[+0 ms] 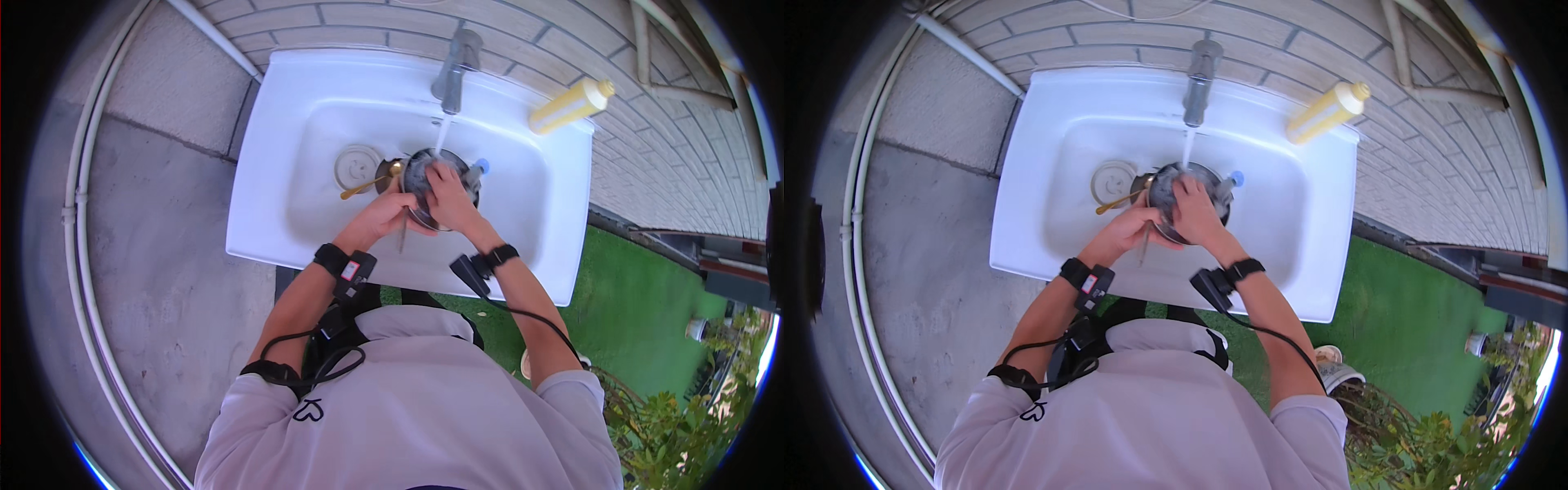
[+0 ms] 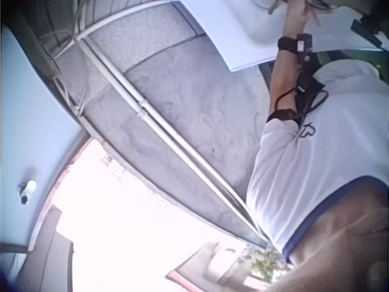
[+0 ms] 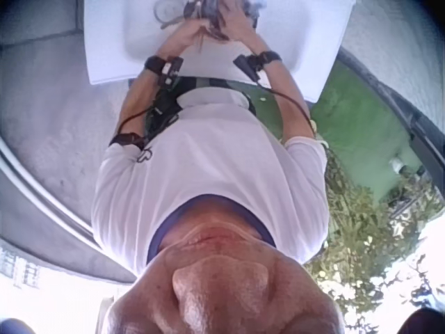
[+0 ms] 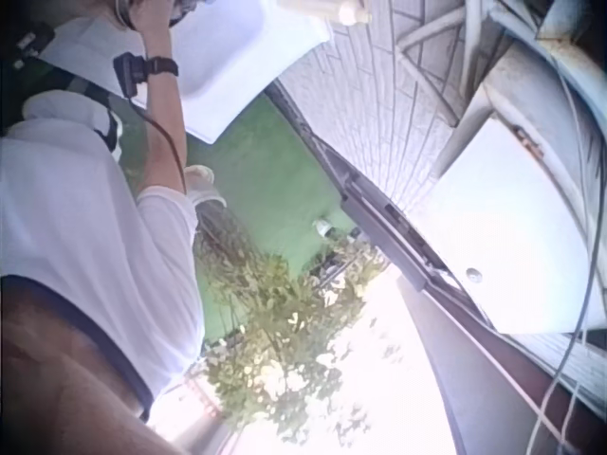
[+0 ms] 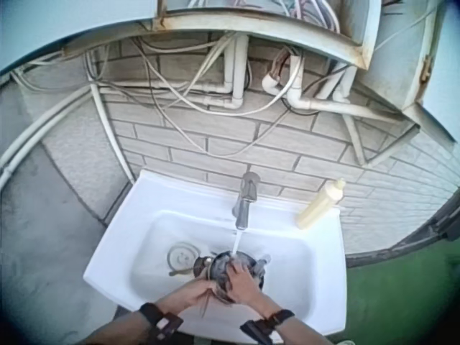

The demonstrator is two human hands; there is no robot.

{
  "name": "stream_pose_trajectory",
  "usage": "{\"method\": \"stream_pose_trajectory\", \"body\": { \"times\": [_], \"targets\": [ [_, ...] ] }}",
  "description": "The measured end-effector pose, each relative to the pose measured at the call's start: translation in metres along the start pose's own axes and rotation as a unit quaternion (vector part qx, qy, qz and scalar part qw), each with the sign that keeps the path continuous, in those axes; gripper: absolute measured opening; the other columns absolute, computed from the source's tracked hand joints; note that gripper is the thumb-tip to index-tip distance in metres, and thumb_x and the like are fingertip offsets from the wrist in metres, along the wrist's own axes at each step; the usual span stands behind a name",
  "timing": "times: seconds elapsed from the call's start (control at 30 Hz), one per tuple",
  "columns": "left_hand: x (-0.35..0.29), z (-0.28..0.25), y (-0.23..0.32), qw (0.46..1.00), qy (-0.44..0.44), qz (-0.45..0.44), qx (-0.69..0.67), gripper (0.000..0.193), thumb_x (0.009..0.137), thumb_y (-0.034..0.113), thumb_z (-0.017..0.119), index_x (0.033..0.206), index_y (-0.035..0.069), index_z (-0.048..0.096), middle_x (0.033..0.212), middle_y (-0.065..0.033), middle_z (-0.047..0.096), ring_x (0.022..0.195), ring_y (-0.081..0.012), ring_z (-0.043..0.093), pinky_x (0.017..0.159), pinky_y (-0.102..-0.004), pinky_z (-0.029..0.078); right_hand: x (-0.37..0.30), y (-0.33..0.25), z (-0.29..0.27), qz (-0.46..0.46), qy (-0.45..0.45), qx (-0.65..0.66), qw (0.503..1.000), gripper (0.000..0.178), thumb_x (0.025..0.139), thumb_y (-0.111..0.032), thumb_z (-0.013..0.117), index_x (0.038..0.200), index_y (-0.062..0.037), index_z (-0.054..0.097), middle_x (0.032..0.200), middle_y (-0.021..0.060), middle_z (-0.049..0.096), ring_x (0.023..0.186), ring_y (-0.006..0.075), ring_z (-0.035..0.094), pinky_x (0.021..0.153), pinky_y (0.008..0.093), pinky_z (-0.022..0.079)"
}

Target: Washing various kitchen items including a metal plate, a spoon, and container lids in an outdoor sink.

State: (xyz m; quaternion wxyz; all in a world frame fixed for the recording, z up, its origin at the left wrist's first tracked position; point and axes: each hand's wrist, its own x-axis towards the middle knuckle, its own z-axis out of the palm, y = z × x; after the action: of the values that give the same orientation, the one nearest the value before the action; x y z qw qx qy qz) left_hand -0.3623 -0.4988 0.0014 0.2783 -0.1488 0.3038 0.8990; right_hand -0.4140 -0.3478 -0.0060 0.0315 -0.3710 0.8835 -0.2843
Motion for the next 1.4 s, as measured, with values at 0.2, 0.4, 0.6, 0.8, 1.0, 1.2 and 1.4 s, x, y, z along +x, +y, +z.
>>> {"method": "stream_pose_trajectory", "body": {
  "times": [0.2, 0.4, 0.6, 0.8, 1.0, 1.2, 1.4],
  "targets": [
    [0.008, -0.002, -0.008, 0.999, 0.017, 0.049, -0.002, 0.07, 0.067, -0.011, 0.04, 0.127, 0.021, 0.022, 0.117, -0.0142, 0.039, 0.098, -0.0323, 0.051, 0.07, -0.0599, 0.047, -0.033, -0.013, -0.009, 0.079, -0.061, 0.203, 0.974, 0.027, 0.076, -0.003, 0.053, 0.103, -0.0001, 0.051, 0.097, 0.0128, 0.051, 0.088, 0.0249, 0.052, 0.076, 0.0311, 0.042],
    [0.015, 0.002, -0.008, 0.987, 0.035, 0.127, -0.093, 0.054, 0.075, -0.009, 0.04, 0.122, 0.018, 0.033, 0.109, -0.0092, 0.048, 0.091, -0.026, 0.055, 0.071, -0.0478, 0.052, -0.022, -0.028, -0.027, 0.262, 0.144, 0.496, 0.815, 0.016, 0.079, -0.007, 0.055, 0.095, -0.0037, 0.055, 0.083, 0.0052, 0.055, 0.074, 0.0124, 0.049, 0.066, 0.0227, 0.039],
    [0.041, 0.009, -0.007, 0.964, 0.151, 0.178, -0.125, 0.012, 0.085, 0.012, 0.048, 0.093, 0.005, 0.054, 0.085, -0.004, 0.058, 0.072, -0.0123, 0.057, 0.063, -0.0262, 0.048, -0.014, -0.055, 0.002, 0.135, 0.163, 0.147, 0.966, 0.02, 0.08, -0.009, 0.05, 0.1, -0.0089, 0.049, 0.102, 0.0141, 0.045, 0.093, 0.031, 0.046, 0.077, 0.0383, 0.038],
    [0.044, -0.001, -0.021, 0.962, 0.181, 0.158, -0.127, 0.014, 0.084, 0.017, 0.05, 0.093, 0.007, 0.054, 0.08, -0.003, 0.058, 0.068, -0.0129, 0.056, 0.062, -0.0268, 0.047, 0.0, -0.064, 0.009, 0.175, 0.125, -0.012, 0.977, 0.028, 0.074, -0.009, 0.052, 0.101, -0.0006, 0.046, 0.094, 0.0181, 0.051, 0.086, 0.0358, 0.048, 0.077, 0.0414, 0.039],
    [0.032, 0.0, -0.034, 0.969, 0.121, 0.114, -0.181, 0.03, 0.088, 0.032, 0.046, 0.107, 0.009, 0.046, 0.093, -0.0048, 0.057, 0.077, -0.0161, 0.057, 0.066, -0.0303, 0.048, 0.0, -0.037, -0.003, 0.291, 0.01, 0.187, 0.938, 0.036, 0.068, -0.014, 0.061, 0.096, 0.0062, 0.054, 0.075, 0.0175, 0.06, 0.07, 0.0306, 0.058, 0.066, 0.0342, 0.045],
    [0.009, 0.015, -0.021, 0.989, 0.08, 0.11, -0.056, 0.044, 0.088, 0.044, 0.037, 0.117, 0.011, 0.038, 0.103, -0.0075, 0.054, 0.095, -0.0229, 0.055, 0.073, -0.0472, 0.049, -0.004, -0.003, -0.035, 0.354, -0.053, 0.222, 0.907, 0.042, 0.071, -0.031, 0.059, 0.092, 0.0061, 0.057, 0.075, 0.0221, 0.06, 0.071, 0.0312, 0.061, 0.065, 0.0365, 0.046],
    [0.037, 0.001, -0.032, 0.991, 0.096, 0.087, -0.029, 0.046, 0.085, 0.047, 0.04, 0.116, 0.013, 0.038, 0.099, -0.0068, 0.053, 0.092, -0.0223, 0.055, 0.068, -0.0463, 0.051, 0.016, -0.04, -0.029, 0.284, -0.029, -0.011, 0.958, 0.03, 0.08, -0.024, 0.046, 0.096, 0.0002, 0.05, 0.083, 0.025, 0.058, 0.079, 0.0397, 0.056, 0.071, 0.0447, 0.044]
  ]
}}
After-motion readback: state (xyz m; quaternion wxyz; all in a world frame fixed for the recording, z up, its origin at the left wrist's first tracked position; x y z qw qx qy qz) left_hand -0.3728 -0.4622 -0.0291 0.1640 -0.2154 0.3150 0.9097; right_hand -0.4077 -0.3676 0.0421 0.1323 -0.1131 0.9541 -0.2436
